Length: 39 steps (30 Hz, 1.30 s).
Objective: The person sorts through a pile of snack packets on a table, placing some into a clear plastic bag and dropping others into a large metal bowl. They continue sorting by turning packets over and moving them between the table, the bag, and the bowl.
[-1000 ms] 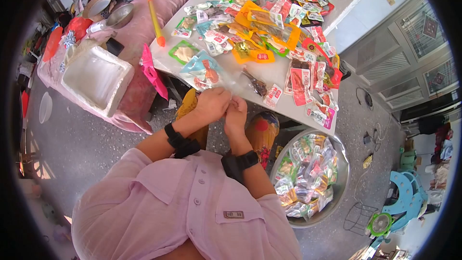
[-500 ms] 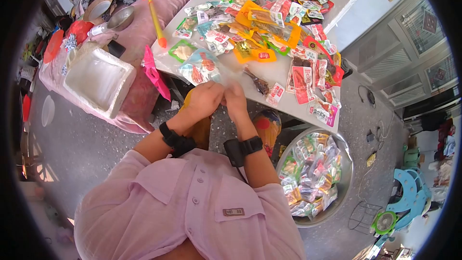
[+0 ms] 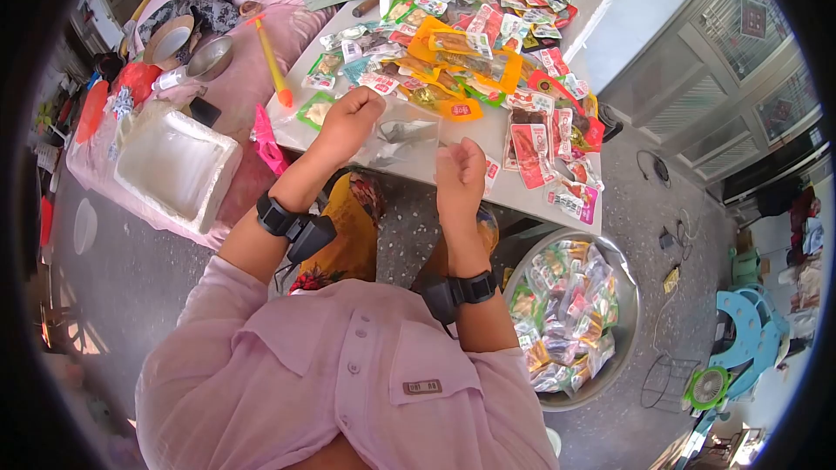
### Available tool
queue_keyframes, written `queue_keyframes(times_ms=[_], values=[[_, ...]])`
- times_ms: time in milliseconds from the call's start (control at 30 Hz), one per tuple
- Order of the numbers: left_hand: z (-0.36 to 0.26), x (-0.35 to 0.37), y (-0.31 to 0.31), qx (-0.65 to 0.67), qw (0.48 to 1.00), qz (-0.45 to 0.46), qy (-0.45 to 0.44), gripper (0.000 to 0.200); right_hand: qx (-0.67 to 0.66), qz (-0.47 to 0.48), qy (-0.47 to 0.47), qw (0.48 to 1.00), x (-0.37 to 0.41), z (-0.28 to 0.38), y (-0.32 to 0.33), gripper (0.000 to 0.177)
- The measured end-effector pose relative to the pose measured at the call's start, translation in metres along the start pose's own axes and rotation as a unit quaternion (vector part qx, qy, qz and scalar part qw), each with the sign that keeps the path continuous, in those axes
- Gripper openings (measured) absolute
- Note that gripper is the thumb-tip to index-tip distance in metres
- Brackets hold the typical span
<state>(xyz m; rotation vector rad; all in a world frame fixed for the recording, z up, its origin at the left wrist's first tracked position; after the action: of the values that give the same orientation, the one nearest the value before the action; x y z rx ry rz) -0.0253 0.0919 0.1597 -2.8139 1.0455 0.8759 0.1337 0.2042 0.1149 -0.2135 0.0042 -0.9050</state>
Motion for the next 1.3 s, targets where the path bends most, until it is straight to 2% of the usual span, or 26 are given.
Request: queue_keyframes(times_ms=[33, 100, 133, 233, 267, 333, 433, 533, 633, 733, 767, 800, 833, 900, 933, 1033, 1133, 1233, 1267, 1300], values=[[0.001, 0.003, -0.005, 0.008, 1.000, 0.012, -0.002, 0.011, -0.047, 0.016, -0.093, 0.994, 0.006, -0.013, -0.001, 0.022], [-0.010, 0.020, -0.021, 0.026, 0.999, 0.038, -0.001, 0.012, -0.080, 0.061, -0.150, 0.984, 0.015, -0.027, -0.007, 0.021], [-0.020, 0.027, -0.027, -0.019, 0.998, 0.066, -0.009, 0.010, -0.097, 0.083, -0.179, 0.976, 0.019, -0.035, -0.009, 0.021], [-0.065, 0.048, -0.050, -0.140, 0.955, 0.148, -0.216, 0.008, -0.115, 0.121, -0.221, 0.961, 0.015, -0.049, -0.002, 0.016], [-0.067, 0.059, -0.060, -0.150, 0.937, 0.185, -0.256, 0.005, -0.133, 0.141, -0.209, 0.959, 0.014, -0.047, -0.002, 0.014], [-0.066, 0.073, -0.068, -0.123, 0.946, 0.174, -0.244, 0.005, -0.167, 0.182, -0.185, 0.951, 0.016, -0.044, -0.005, 0.011], [-0.075, 0.089, -0.078, -0.133, 0.945, 0.158, -0.255, 0.006, -0.221, 0.120, -0.189, 0.949, 0.022, -0.046, 0.002, 0.009], [-0.074, 0.105, -0.090, -0.137, 0.936, 0.182, -0.269, 0.009, -0.284, 0.089, -0.274, 0.915, 0.040, -0.053, -0.004, 0.011], [-0.080, 0.120, -0.101, -0.155, 0.917, 0.207, -0.303, 0.011, -0.152, 0.177, -0.256, 0.938, 0.040, -0.070, 0.001, 0.013], [-0.073, 0.135, -0.112, -0.159, 0.912, 0.232, -0.299, 0.009, -0.006, 0.128, -0.207, 0.970, 0.045, -0.067, 0.010, 0.015], [-0.071, 0.138, -0.115, -0.155, 0.910, 0.236, -0.302, 0.008, 0.112, 0.104, -0.109, 0.982, 0.046, -0.051, 0.015, 0.015], [-0.072, 0.140, -0.119, -0.144, 0.911, 0.258, -0.286, 0.011, 0.233, 0.080, -0.014, 0.969, 0.048, -0.036, 0.017, 0.015], [-0.071, 0.144, -0.124, -0.129, 0.904, 0.292, -0.285, 0.014, 0.353, 0.058, 0.077, 0.931, 0.055, -0.024, 0.015, 0.015], [-0.065, 0.150, -0.129, -0.109, 0.886, 0.349, -0.284, 0.020, 0.344, 0.043, 0.070, 0.935, 0.059, -0.024, 0.022, 0.014], [-0.049, 0.156, -0.131, -0.080, 0.887, 0.384, -0.243, 0.021, 0.339, 0.040, 0.070, 0.937, 0.059, -0.024, 0.026, 0.014], [-0.036, 0.151, -0.113, -0.049, 0.911, 0.371, -0.172, 0.027, 0.314, 0.013, 0.081, 0.946, 0.056, -0.026, 0.045, 0.015], [-0.051, 0.125, -0.073, -0.174, 0.927, 0.191, -0.271, 0.042, 0.294, 0.008, 0.133, 0.946, 0.065, -0.004, 0.064, 0.016], [-0.009, 0.124, -0.076, -0.207, 0.925, 0.291, -0.128, 0.067, 0.322, 0.074, 0.150, 0.932, 0.079, 0.010, 0.060, 0.015], [0.008, 0.131, -0.084, -0.160, 0.917, 0.361, -0.055, 0.079, 0.316, 0.111, 0.165, 0.928, 0.087, 0.015, 0.052, 0.015], [0.014, 0.140, -0.093, -0.077, 0.914, 0.397, 0.012, 0.078, 0.308, 0.148, 0.179, 0.922, 0.096, 0.021, 0.042, 0.015]])
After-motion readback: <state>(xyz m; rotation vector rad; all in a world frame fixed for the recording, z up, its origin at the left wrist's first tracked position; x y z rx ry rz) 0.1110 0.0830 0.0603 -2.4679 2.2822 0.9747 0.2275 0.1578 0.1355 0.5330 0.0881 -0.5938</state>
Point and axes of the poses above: each hand's wrist, its own x-axis away from the middle knuckle, its own y-axis out of the back of the hand, z = x × y, the point moved 10 cm from there along -x, towards the middle knuckle, and after that the axes turned 15 degrees about -y, right-handed, at the moved point
